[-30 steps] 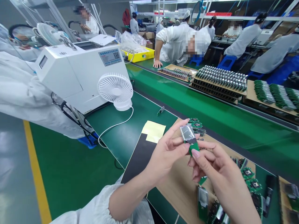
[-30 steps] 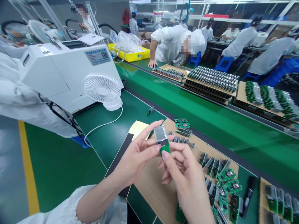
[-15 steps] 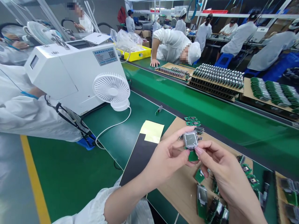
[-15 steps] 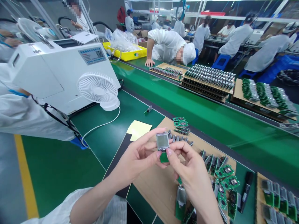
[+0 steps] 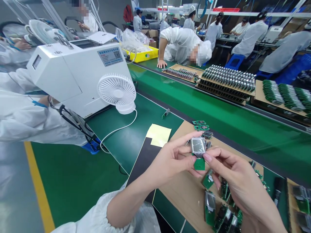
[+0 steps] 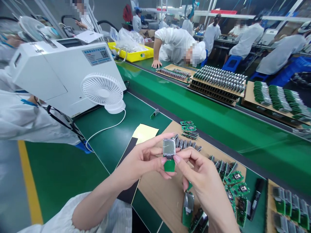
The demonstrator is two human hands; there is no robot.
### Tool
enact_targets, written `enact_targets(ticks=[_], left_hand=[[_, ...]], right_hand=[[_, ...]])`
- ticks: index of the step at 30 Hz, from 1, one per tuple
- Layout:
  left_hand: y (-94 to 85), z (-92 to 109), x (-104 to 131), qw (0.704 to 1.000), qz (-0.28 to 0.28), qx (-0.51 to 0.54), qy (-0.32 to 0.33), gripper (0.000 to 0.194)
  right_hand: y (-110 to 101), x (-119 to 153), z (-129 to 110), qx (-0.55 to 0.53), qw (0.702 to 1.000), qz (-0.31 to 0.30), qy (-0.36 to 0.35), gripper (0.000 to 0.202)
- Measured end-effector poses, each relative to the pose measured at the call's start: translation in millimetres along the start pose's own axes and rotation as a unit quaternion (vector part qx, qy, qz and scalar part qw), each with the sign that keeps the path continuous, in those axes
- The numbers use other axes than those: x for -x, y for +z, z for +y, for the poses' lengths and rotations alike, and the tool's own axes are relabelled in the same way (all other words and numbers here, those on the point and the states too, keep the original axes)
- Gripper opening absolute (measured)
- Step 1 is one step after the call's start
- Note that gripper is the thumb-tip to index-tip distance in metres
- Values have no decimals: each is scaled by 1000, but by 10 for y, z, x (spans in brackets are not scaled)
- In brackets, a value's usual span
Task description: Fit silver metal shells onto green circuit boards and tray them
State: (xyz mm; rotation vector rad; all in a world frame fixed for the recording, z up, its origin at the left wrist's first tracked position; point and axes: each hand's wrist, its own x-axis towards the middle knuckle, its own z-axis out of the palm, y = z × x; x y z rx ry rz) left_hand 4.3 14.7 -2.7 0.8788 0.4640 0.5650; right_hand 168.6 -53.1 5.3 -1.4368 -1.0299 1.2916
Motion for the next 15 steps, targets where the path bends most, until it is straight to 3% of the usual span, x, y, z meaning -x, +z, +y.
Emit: enact_targets(ticks=[15], left_hand=[[15,-34,-28,1000,6,4,3,56]], right_hand=[[33,-25,45,-51,998,26,2,29]])
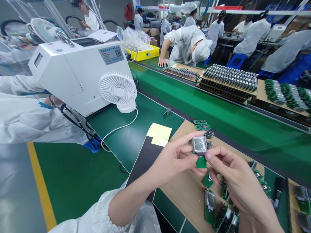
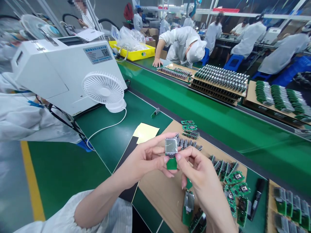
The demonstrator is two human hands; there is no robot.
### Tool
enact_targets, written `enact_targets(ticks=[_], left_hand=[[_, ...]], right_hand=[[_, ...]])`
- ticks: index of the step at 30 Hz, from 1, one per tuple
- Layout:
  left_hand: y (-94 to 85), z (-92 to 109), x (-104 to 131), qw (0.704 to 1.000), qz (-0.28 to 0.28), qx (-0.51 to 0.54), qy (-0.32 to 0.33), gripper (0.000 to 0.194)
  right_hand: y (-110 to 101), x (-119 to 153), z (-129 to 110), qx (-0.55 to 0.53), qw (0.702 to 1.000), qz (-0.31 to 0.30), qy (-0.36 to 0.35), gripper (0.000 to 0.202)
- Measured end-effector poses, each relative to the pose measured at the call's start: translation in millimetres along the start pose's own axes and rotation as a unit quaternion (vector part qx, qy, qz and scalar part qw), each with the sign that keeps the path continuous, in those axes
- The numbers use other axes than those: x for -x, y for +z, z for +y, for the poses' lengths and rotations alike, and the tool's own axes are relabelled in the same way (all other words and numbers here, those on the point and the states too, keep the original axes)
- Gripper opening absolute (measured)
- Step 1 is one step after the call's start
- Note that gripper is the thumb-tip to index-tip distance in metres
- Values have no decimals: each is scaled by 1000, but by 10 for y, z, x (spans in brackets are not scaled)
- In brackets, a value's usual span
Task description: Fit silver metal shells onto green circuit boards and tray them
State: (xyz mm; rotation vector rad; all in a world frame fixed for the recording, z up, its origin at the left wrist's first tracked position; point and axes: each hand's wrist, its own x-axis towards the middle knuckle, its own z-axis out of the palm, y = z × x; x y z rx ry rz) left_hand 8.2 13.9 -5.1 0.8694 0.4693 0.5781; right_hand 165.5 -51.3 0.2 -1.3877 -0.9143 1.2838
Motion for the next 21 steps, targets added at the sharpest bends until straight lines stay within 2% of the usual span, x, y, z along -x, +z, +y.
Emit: enact_targets(ticks=[8,21], left_hand=[[7,13,-5,1000,24,11,3,59],[87,-58,-15,997,58,33,48,53]], right_hand=[[5,-18,-1,-22,999,-36,16,23],[-3,-14,79,-5,1000,0,0,23]])
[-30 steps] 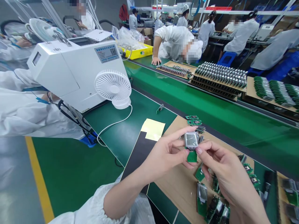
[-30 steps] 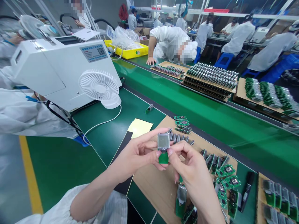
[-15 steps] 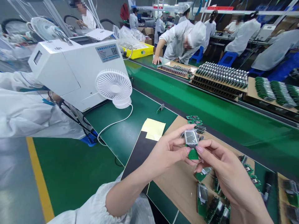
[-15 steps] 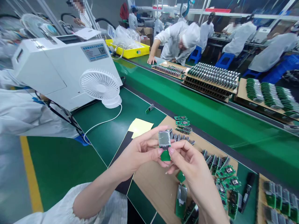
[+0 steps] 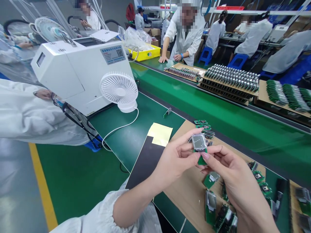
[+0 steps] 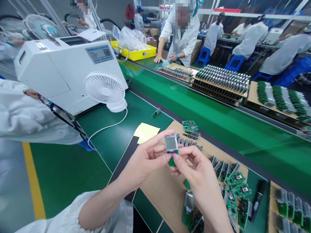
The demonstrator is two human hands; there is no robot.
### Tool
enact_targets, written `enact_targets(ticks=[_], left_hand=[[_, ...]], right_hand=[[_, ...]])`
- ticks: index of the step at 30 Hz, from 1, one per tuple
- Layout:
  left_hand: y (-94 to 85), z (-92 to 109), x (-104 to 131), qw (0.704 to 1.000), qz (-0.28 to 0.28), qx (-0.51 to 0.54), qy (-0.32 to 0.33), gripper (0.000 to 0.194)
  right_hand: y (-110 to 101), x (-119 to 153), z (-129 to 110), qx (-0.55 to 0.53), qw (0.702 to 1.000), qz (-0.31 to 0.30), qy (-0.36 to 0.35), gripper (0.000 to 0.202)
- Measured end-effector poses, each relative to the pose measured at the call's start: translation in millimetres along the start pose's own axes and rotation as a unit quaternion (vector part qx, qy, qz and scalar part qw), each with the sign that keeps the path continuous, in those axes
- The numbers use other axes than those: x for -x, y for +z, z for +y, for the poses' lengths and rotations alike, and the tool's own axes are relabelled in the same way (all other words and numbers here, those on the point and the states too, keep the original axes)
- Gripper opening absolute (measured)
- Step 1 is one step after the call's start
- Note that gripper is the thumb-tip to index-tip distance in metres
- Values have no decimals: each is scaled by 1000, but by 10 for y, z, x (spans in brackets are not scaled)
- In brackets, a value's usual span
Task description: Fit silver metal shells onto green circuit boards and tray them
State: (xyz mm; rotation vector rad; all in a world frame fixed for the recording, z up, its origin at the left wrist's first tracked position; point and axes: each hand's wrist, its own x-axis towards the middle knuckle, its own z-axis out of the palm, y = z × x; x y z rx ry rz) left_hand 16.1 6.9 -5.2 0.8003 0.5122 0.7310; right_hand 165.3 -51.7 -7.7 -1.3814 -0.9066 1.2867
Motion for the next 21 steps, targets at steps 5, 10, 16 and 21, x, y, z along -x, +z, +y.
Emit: enact_targets(ticks=[5,10,16,21], left_hand=[[60,35,13,999,25,-35,10,52],[43,13,1,984,51,-164,43,51],[-106,-88,-65,812,81,-504,282,46],[-178,-36,-154,659,33,-642,389,43]], right_hand=[[39,-9,24,-19,999,24,-8,24],[49,-7,37,-20,999,42,1,27],[63,-18,44,27,998,53,-18,27],[69,20,23,42,995,81,-27,26]])
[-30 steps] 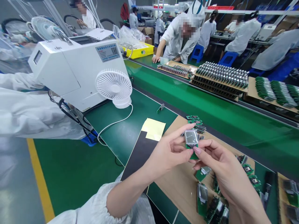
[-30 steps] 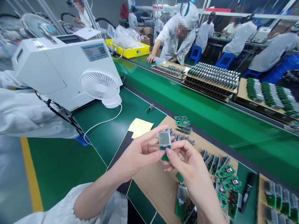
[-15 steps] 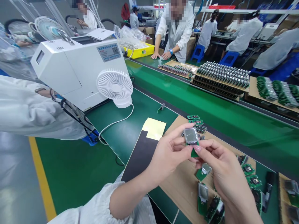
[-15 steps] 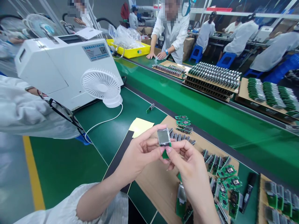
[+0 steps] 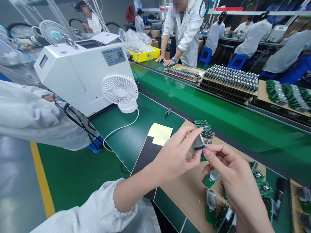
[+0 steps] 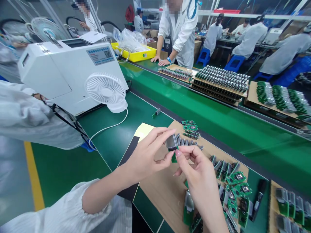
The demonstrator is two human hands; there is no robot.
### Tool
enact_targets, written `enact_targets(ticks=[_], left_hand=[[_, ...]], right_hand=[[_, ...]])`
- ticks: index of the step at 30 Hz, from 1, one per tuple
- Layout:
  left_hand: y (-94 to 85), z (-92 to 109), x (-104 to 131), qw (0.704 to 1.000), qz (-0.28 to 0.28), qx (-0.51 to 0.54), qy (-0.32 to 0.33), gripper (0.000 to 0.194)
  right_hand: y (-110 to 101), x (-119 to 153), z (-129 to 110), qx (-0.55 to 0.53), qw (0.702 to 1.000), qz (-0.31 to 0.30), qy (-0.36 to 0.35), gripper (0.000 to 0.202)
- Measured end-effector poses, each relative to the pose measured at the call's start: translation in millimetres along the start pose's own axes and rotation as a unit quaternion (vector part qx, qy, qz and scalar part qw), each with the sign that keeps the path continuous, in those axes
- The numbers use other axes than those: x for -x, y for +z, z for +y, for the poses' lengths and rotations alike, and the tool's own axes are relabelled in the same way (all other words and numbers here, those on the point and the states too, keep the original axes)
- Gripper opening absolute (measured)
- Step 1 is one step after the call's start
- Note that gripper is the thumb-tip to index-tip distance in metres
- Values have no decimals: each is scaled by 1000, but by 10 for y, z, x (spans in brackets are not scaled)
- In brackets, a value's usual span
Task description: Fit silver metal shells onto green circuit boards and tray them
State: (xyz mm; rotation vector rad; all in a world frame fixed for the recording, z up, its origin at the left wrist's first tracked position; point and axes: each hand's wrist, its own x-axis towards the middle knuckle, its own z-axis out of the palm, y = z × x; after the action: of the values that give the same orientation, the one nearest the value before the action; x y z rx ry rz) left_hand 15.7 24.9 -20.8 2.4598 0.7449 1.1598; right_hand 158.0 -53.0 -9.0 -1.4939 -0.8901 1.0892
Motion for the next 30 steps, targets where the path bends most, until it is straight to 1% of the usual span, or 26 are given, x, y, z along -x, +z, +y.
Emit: enact_targets(ticks=[3,6,8,10,13,16,18,21,23,24,25,27,28,30], left_hand=[[5,-58,-32,999,6,-25,26,37],[25,-129,-28,998,17,-32,56,36],[28,-171,-17,997,2,-34,75,37],[14,-195,-12,996,-21,-30,79,40],[-36,-190,-21,997,-63,3,48,43],[-114,-171,-42,992,-101,74,-6,45],[-177,-166,-58,983,-116,135,-45,45],[-253,-154,-75,962,-117,225,-104,44],[-265,-126,-75,935,-109,303,-151,49],[-256,-103,-70,913,-97,352,-181,53],[-237,-76,-61,885,-80,404,-217,58],[-181,-14,-37,818,-40,493,-295,66],[-148,16,-24,787,-27,522,-328,66],[-89,62,1,742,-25,555,-375,59]], right_hand=[[1,28,-15,4,1000,0,4,27],[-13,32,-11,3,1000,-4,21,31],[-28,18,-5,-10,1000,2,27,33],[-39,-1,-7,-27,999,7,35,34],[-35,-25,-40,-59,996,4,67,37],[-21,-40,-100,-101,989,15,105,41],[-20,-48,-144,-120,985,9,125,42],[-31,-57,-194,-136,980,-14,145,41],[-39,-60,-205,-144,978,-21,148,39],[-42,-60,-203,-148,978,-24,144,37],[-44,-59,-196,-152,979,-26,137,35],[-42,-54,-176,-158,980,-27,118,31],[-40,-49,-165,-158,981,-26,109,30],[-33,-38,-146,-152,983,-23,95,29]])
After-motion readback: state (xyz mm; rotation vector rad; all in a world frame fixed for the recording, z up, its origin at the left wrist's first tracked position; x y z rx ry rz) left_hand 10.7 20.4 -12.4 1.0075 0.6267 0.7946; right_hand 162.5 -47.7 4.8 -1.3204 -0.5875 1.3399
